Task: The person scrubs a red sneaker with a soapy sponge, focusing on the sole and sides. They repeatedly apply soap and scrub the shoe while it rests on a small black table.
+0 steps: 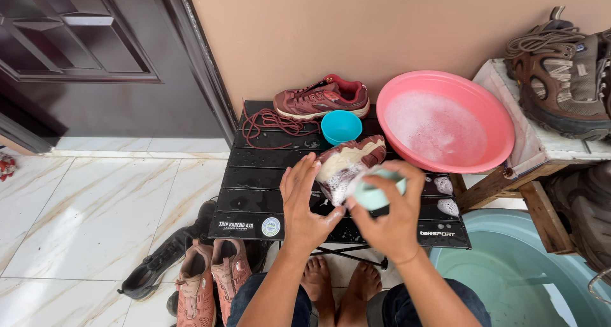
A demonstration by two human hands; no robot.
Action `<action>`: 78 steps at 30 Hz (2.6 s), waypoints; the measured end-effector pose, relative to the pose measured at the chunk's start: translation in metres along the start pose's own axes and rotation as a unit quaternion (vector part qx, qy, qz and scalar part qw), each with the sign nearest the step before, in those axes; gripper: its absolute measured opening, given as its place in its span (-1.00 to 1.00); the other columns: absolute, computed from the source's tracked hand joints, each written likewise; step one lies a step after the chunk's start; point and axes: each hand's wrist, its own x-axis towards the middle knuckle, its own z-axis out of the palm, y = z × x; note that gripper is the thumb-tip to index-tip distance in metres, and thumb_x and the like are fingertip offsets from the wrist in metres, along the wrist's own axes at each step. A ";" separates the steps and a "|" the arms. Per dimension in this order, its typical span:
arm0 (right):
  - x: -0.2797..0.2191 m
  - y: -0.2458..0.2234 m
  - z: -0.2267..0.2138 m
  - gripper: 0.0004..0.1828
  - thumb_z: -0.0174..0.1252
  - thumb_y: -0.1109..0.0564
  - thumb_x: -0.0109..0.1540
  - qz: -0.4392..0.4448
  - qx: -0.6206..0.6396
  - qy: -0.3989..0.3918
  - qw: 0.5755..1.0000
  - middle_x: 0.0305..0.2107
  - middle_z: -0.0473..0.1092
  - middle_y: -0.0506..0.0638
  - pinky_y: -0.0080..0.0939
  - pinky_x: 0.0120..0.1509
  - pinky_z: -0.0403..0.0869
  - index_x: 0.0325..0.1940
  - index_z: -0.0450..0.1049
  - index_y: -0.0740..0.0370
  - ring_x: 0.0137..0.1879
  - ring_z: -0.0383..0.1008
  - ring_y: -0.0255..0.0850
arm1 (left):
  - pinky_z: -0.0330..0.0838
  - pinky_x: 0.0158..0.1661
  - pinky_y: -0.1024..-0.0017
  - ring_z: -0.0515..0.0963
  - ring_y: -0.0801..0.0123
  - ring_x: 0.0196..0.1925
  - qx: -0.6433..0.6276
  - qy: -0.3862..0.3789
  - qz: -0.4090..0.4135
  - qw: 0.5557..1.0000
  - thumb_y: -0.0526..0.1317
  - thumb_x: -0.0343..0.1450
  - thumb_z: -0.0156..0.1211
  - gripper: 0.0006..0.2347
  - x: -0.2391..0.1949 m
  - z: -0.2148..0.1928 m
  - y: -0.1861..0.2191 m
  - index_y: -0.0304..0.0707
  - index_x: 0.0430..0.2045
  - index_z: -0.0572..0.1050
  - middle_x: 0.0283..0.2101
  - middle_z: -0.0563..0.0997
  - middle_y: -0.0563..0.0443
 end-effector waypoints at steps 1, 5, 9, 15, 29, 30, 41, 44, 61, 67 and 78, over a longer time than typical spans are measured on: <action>0.003 -0.008 0.000 -0.58 0.55 -0.02 0.18 -0.001 -0.002 0.001 1.000 0.20 0.31 0.19 0.34 0.43 0.36 0.06 0.65 0.08 0.38 0.36 0.33 | 0.06 0.51 -0.48 0.47 -0.33 0.53 -0.002 0.000 0.001 1.000 -0.33 0.19 0.67 -0.23 0.003 0.003 0.001 -0.42 0.38 0.48 0.47 0.54 -0.35; 0.005 -0.006 0.013 -0.58 0.56 0.05 0.18 -0.011 0.037 -0.011 0.999 0.20 0.33 0.18 0.40 0.43 0.39 0.08 0.64 0.09 0.39 0.38 0.35 | 0.18 0.42 -0.40 0.32 -0.45 0.60 0.041 -0.023 -0.004 0.999 -0.30 0.33 0.56 -0.32 -0.001 -0.001 -0.005 -0.43 0.43 0.44 0.58 0.35 -0.47; 0.006 0.011 0.024 -0.55 0.56 0.00 0.22 -0.020 0.021 0.013 0.999 0.17 0.32 0.21 0.38 0.42 0.42 0.09 0.59 0.18 0.38 0.40 0.39 | 0.24 0.31 -0.27 0.23 -0.52 0.64 0.046 -0.033 -0.041 0.998 -0.35 0.36 0.57 -0.24 -0.004 -0.003 -0.010 -0.40 0.54 0.34 0.62 0.24 -0.53; 0.027 0.008 0.022 -0.66 0.54 0.06 0.27 -0.033 -0.002 0.043 0.999 0.16 0.31 0.14 0.36 0.39 0.44 0.06 0.63 0.13 0.33 0.37 0.29 | 0.17 0.29 -0.22 0.36 -0.35 0.58 0.090 -0.028 -0.030 0.995 -0.20 0.36 0.62 -0.29 -0.003 0.002 -0.005 -0.34 0.46 0.44 0.58 0.36 -0.42; 0.013 -0.007 0.025 -0.72 0.54 0.05 0.18 -0.080 -0.002 0.026 0.996 0.08 0.33 0.14 0.42 0.39 0.40 -0.06 0.68 0.07 0.32 0.38 0.38 | 0.15 0.33 -0.10 0.42 -0.24 0.53 0.057 0.005 -0.041 0.998 -0.23 0.38 0.54 -0.26 -0.002 0.000 -0.002 -0.38 0.52 0.35 0.50 0.45 -0.41; 0.020 0.007 0.023 -0.70 0.54 0.06 0.20 -0.067 -0.020 0.048 0.996 0.12 0.31 0.18 0.40 0.39 0.41 -0.05 0.64 0.13 0.32 0.38 0.41 | 0.13 0.32 -0.13 0.43 -0.18 0.58 0.067 -0.018 -0.047 0.997 -0.29 0.27 0.60 -0.14 -0.004 -0.002 -0.006 -0.33 0.56 0.30 0.55 0.46 -0.29; 0.020 0.010 0.016 -0.61 0.56 0.07 0.20 0.022 -0.002 0.015 1.000 0.17 0.35 0.23 0.41 0.37 0.45 0.06 0.64 0.16 0.31 0.43 0.42 | 0.14 0.31 -0.10 0.48 -0.12 0.55 0.061 -0.016 -0.038 0.997 -0.28 0.19 0.64 -0.16 -0.005 0.001 -0.003 -0.32 0.47 0.40 0.46 0.55 -0.23; 0.011 -0.014 0.014 -0.61 0.58 0.06 0.15 0.000 0.017 -0.005 1.000 0.15 0.38 0.21 0.39 0.39 0.44 0.02 0.66 0.10 0.31 0.44 0.40 | 0.15 0.33 -0.08 0.49 -0.14 0.55 0.061 -0.019 -0.031 0.998 -0.28 0.24 0.56 -0.26 -0.007 0.004 -0.003 -0.31 0.43 0.46 0.43 0.57 -0.23; 0.004 -0.009 0.016 -0.57 0.59 -0.04 0.22 0.021 0.065 -0.004 0.998 0.16 0.36 0.16 0.34 0.44 0.39 0.07 0.64 0.12 0.38 0.41 0.32 | 0.22 0.27 -0.14 0.54 -0.20 0.48 0.092 -0.021 -0.037 0.995 -0.25 0.21 0.65 -0.29 -0.002 -0.001 0.010 -0.30 0.34 0.53 0.37 0.58 -0.25; 0.008 -0.004 0.015 -0.59 0.59 0.03 0.18 0.025 0.054 -0.018 0.998 0.15 0.35 0.20 0.40 0.41 0.41 0.03 0.64 0.14 0.36 0.41 0.35 | 0.22 0.26 -0.13 0.55 -0.19 0.47 0.090 -0.017 -0.032 0.995 -0.27 0.21 0.63 -0.30 -0.002 -0.001 0.009 -0.31 0.33 0.53 0.36 0.58 -0.24; 0.016 0.021 0.012 -0.59 0.62 0.04 0.24 0.052 0.019 0.012 0.998 0.15 0.35 0.18 0.33 0.42 0.44 0.08 0.64 0.15 0.30 0.46 0.32 | 0.20 0.23 -0.16 0.37 -0.28 0.49 0.132 -0.101 -0.044 0.985 -0.21 0.15 0.70 0.00 -0.004 -0.001 0.009 -0.36 0.58 0.26 0.46 0.39 -0.36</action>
